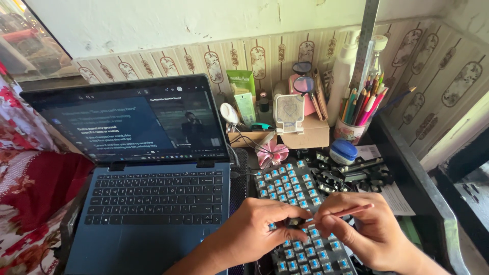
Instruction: The user is repairing or maintaining mechanical keyboard switches using a pencil as a probe.
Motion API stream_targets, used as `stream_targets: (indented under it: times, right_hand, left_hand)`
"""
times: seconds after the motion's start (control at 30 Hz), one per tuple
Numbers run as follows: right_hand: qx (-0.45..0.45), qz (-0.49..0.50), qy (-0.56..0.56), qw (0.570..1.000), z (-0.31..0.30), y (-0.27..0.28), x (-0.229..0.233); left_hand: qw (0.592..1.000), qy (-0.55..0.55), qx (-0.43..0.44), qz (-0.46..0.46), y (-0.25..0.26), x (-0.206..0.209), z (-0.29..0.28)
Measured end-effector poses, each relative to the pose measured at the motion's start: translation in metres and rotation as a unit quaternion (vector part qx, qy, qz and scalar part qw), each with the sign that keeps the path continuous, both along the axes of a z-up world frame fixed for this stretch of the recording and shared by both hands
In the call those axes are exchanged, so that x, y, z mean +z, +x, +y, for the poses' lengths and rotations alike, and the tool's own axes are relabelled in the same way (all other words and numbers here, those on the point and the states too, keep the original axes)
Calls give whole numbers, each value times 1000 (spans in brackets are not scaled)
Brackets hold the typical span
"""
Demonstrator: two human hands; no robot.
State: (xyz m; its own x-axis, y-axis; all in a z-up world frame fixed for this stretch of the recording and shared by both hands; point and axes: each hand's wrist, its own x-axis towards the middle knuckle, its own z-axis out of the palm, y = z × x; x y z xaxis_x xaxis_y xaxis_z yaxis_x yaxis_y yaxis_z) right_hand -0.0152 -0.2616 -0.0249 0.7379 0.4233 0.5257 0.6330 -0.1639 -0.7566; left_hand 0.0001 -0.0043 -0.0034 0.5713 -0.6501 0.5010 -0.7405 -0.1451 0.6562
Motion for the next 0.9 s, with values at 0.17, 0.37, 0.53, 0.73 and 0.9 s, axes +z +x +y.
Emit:
stream_targets:
  times: [0.17,0.37,0.53,0.73,0.9]
  right_hand:
    - [7,10,41,999,-4,0,-7]
    - [3,2,83,997,-7,-1,-11]
    - [7,29,98,995,-9,4,-15]
    - [-30,16,173,984,-22,25,-32]
    - [-152,25,287,945,-39,45,-11]
  left_hand:
    - [1000,5,5,-3,0,0,0]
    - [1000,4,3,-1,-1,0,1]
    - [1000,-2,-1,0,0,-4,1]
    - [997,20,45,-64,-1,-1,-3]
    - [995,64,72,-24,4,-8,-15]
